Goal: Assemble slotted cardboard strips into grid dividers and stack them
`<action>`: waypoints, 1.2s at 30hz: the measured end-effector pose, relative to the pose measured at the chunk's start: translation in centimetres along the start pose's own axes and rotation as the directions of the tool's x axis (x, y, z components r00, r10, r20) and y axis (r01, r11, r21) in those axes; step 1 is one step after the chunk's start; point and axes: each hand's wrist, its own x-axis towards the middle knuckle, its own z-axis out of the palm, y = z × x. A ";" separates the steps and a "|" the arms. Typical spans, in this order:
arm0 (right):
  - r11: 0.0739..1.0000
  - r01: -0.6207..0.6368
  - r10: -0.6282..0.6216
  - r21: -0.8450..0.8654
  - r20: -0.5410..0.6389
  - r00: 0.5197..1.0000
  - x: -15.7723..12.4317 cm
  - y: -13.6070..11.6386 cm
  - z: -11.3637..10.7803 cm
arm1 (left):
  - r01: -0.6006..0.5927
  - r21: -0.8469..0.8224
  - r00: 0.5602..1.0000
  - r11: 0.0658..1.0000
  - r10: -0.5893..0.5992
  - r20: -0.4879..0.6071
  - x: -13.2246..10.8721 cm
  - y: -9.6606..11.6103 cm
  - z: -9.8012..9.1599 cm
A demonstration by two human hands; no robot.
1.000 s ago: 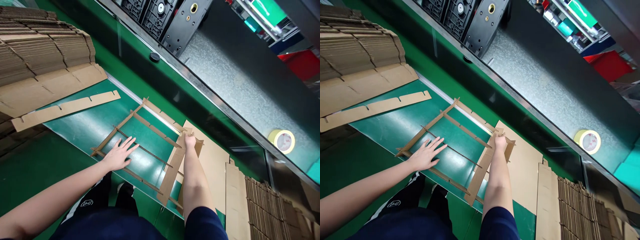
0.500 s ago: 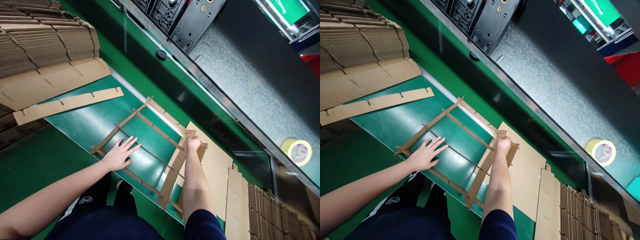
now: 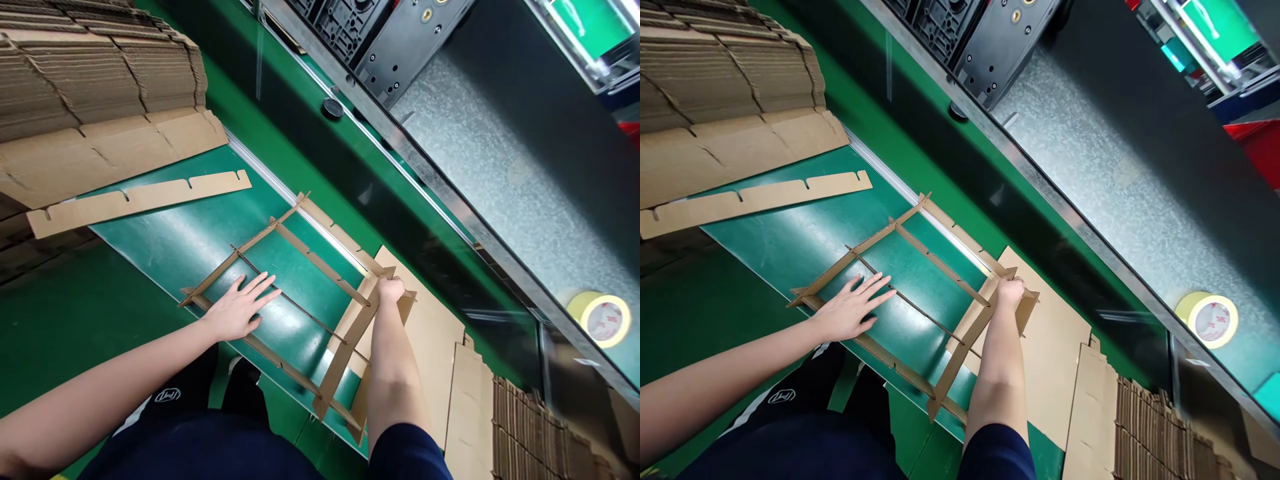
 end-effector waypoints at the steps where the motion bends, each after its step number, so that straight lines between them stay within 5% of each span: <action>1: 1.000 -0.010 0.010 -0.002 -0.002 1.000 0.0 -0.1 0.1 | -0.001 0.002 1.000 1.000 0.001 0.001 0.0 0.0 0.0; 18: 0.994 -0.016 0.037 -0.107 0.195 0.980 -0.2 0.6 0.3 | 0.000 0.033 0.999 0.999 0.002 -0.041 0.0 -0.1 0.4; 28: 0.984 0.180 -0.180 0.000 -0.016 0.984 -10.0 2.4 3.0 | 0.012 0.039 1.000 0.999 -0.013 0.022 0.0 -0.1 0.2; 32: 0.979 0.177 -0.172 0.098 -0.061 0.983 -12.4 3.6 1.7 | 0.006 0.061 1.000 0.998 -0.008 0.027 0.0 -0.1 0.3; 36: 0.962 0.259 -0.257 0.089 -0.042 0.966 -17.9 5.5 1.5 | -0.003 0.075 1.000 0.997 0.002 0.013 0.0 0.0 0.2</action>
